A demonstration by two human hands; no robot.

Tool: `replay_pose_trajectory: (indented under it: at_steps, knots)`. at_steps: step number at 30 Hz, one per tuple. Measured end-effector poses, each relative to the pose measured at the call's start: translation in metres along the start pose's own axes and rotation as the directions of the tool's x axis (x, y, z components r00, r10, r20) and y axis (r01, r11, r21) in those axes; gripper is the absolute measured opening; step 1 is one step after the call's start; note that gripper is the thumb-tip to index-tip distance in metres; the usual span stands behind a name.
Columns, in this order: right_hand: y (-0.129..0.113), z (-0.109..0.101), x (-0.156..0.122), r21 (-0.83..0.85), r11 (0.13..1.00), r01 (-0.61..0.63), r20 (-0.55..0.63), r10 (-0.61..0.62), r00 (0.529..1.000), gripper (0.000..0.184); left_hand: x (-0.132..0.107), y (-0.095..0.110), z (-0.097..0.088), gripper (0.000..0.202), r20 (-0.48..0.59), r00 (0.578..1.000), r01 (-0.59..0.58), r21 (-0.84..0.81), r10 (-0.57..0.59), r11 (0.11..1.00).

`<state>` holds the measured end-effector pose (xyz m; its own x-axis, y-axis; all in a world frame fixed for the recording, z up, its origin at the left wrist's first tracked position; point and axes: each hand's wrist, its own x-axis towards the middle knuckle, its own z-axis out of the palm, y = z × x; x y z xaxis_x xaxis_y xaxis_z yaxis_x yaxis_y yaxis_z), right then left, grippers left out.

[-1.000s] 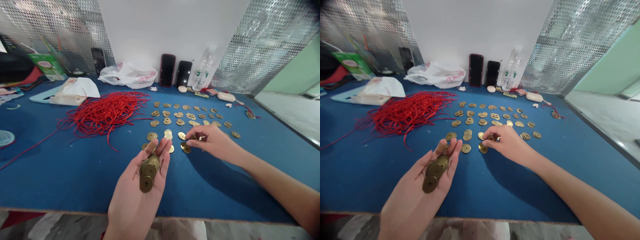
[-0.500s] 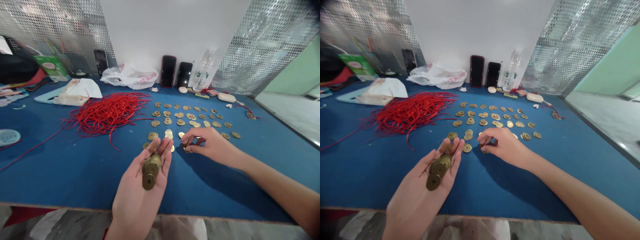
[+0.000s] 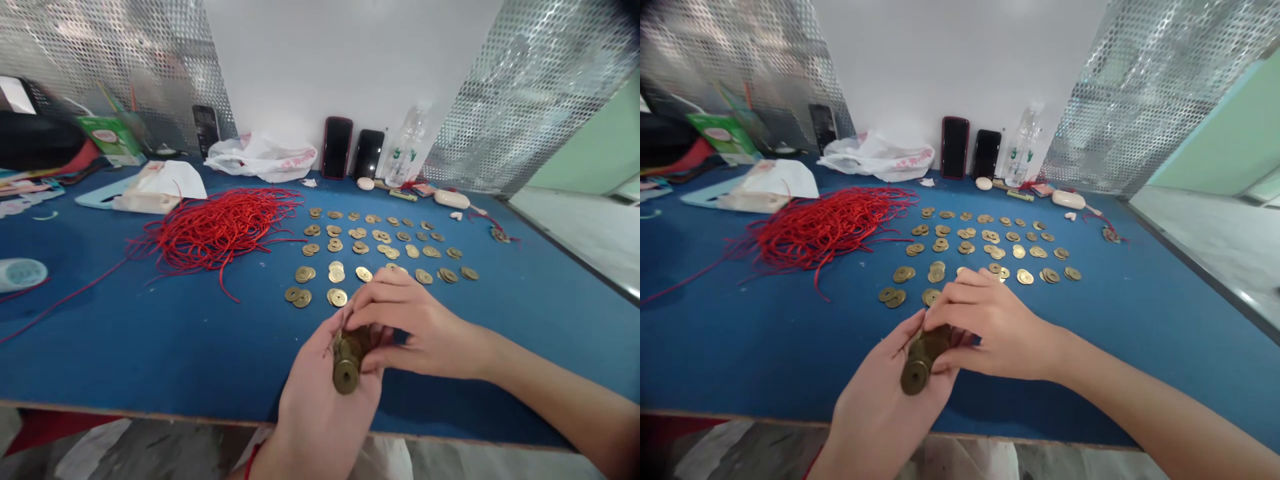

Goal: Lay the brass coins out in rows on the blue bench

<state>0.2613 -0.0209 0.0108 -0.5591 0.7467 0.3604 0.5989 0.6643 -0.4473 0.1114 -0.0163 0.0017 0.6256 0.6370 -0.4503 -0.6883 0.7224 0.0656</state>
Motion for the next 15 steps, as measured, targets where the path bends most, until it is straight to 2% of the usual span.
replay_pose_trajectory:
  at_steps: [4,10,12,15]
  knots:
    - [-0.002,0.006,0.001,0.007,0.993,-0.117,0.042,0.117,0.992,0.012,0.004,0.0,-0.001,0.037,0.006,0.998,0.06,-0.044,-0.06,0.997]
    - [-0.005,-0.001,0.001,0.107,0.97,-0.217,0.108,0.206,0.973,0.008,0.009,0.001,-0.009,0.037,0.036,0.998,0.043,0.071,-0.046,0.997]
    - [-0.004,-0.004,0.001,0.144,0.955,-0.26,0.128,0.242,0.962,0.013,0.009,0.001,-0.008,0.039,0.053,0.996,0.069,0.065,-0.073,0.995]
    - [-0.002,-0.007,0.001,0.208,0.934,-0.292,0.091,0.279,0.956,0.008,0.006,0.0,-0.004,0.041,0.043,0.997,0.068,0.024,-0.069,0.997]
